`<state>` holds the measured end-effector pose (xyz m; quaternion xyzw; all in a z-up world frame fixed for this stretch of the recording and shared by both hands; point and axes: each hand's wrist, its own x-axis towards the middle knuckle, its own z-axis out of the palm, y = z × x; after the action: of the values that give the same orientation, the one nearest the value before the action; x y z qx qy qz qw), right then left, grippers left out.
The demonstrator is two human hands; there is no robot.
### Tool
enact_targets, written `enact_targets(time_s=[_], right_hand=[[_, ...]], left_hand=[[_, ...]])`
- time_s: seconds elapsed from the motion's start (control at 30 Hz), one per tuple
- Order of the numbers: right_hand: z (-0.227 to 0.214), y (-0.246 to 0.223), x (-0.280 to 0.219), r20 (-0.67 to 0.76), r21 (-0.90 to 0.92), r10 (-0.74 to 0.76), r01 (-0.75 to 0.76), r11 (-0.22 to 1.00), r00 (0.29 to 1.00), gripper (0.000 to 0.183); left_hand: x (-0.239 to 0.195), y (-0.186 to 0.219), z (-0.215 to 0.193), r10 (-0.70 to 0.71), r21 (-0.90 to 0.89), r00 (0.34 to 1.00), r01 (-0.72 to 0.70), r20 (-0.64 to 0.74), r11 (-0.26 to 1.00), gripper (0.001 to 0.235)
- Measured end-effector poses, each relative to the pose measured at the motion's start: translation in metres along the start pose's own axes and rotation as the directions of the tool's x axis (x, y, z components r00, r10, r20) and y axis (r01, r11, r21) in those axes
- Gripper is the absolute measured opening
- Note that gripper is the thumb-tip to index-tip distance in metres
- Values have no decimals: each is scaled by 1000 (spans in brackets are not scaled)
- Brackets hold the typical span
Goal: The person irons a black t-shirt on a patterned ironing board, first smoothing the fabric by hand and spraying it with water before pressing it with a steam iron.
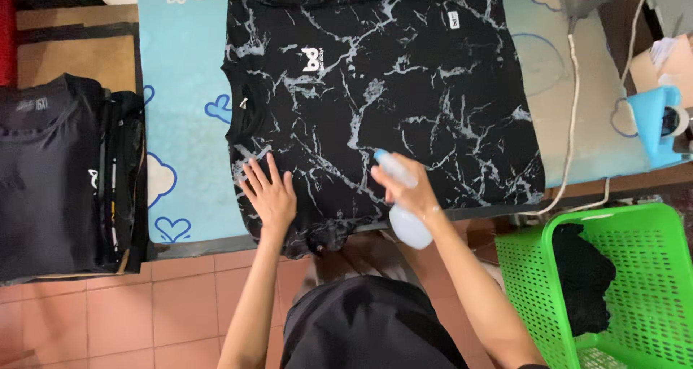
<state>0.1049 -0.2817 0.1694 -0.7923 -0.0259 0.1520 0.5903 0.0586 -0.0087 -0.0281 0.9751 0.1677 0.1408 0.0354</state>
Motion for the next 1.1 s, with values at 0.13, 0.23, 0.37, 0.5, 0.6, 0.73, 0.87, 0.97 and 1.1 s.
enact_targets(time_s=[0.13, 0.23, 0.37, 0.5, 0.6, 0.73, 0.87, 0.97, 1.1], right_hand=[[-23, 2, 51, -20, -133, 9, -11, 991, 1000, 34], [-37, 10, 71, -23, -146, 3, -6, 989, 1000, 40], [-69, 16, 81, -30, -97, 49, -51, 994, 998, 41], [-134, 22, 96, -48, -126, 94, -99, 987, 994, 30], [-190, 45, 122, -117, -94, 103, -115, 989, 988, 27], [-263, 85, 174, -288, 54, -9, 26, 998, 958, 21], [-337, 120, 253, -408, -5, -267, 291, 957, 873, 19], [-379, 110, 302, -433, -264, -498, 422, 867, 752, 40], [-418, 102, 386, -481, -372, -431, 268, 889, 763, 39]], left_hand=[[-21, 47, -9, -112, 21, 992, 114, -63, 993, 69], [-21, 83, -11, -110, 17, 992, 111, -65, 994, 69], [-6, 133, -2, -82, 14, 997, 81, 17, 997, 70], [20, 191, 9, -62, -23, 996, 64, 71, 998, 70], [42, 239, 21, -23, -34, 995, 27, 99, 999, 70], [71, 298, 38, 32, -72, 994, -25, 106, 997, 70], [95, 345, 39, 71, -46, 982, -64, 177, 997, 74], [104, 354, 24, 23, 43, 966, -35, 259, 998, 75], [104, 356, 33, 57, 27, 998, -56, -5, 998, 77]])
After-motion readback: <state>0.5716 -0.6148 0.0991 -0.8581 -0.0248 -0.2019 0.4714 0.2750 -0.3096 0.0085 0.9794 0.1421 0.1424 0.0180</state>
